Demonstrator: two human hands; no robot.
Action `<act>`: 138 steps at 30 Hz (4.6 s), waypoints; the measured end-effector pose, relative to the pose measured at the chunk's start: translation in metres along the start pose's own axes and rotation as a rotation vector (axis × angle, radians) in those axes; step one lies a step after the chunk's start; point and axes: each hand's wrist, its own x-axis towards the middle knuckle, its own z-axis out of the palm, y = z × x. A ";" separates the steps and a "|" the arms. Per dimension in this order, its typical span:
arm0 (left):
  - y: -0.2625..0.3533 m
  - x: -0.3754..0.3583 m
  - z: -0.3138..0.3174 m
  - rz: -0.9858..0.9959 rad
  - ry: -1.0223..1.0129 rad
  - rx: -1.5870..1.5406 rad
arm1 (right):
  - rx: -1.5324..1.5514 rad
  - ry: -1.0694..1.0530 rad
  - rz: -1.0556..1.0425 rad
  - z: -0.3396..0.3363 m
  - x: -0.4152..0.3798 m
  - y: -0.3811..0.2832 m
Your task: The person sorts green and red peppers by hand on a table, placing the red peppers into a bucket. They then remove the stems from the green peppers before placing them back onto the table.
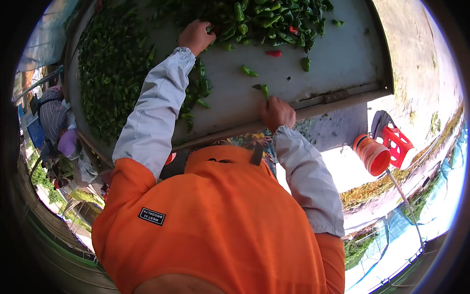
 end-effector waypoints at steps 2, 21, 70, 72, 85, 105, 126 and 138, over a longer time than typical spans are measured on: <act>0.005 0.000 -0.003 -0.019 -0.012 -0.024 | 0.006 0.016 -0.015 0.001 0.000 0.002; 0.140 -0.053 0.013 0.214 -0.170 -0.480 | 0.069 -0.018 0.044 0.000 -0.002 0.004; -0.017 -0.229 -0.042 -0.127 -0.180 -2.354 | 0.007 -0.126 0.015 -0.012 -0.002 -0.006; -0.003 -0.238 -0.048 -0.176 -0.143 -2.378 | -0.005 -0.058 -0.047 0.006 -0.005 0.003; -0.020 -0.342 -0.030 -0.236 0.116 -2.372 | 0.196 -0.222 -0.169 0.000 0.052 0.034; -0.071 -0.514 0.089 -1.063 0.775 -2.095 | -0.349 -0.254 -0.653 0.033 0.140 -0.044; -0.024 -0.598 0.151 -1.766 0.488 -1.318 | -0.154 -0.326 -0.890 0.048 0.158 -0.091; -0.064 -0.573 0.121 -1.645 0.857 -1.566 | 0.401 -0.592 -0.387 0.047 0.148 -0.085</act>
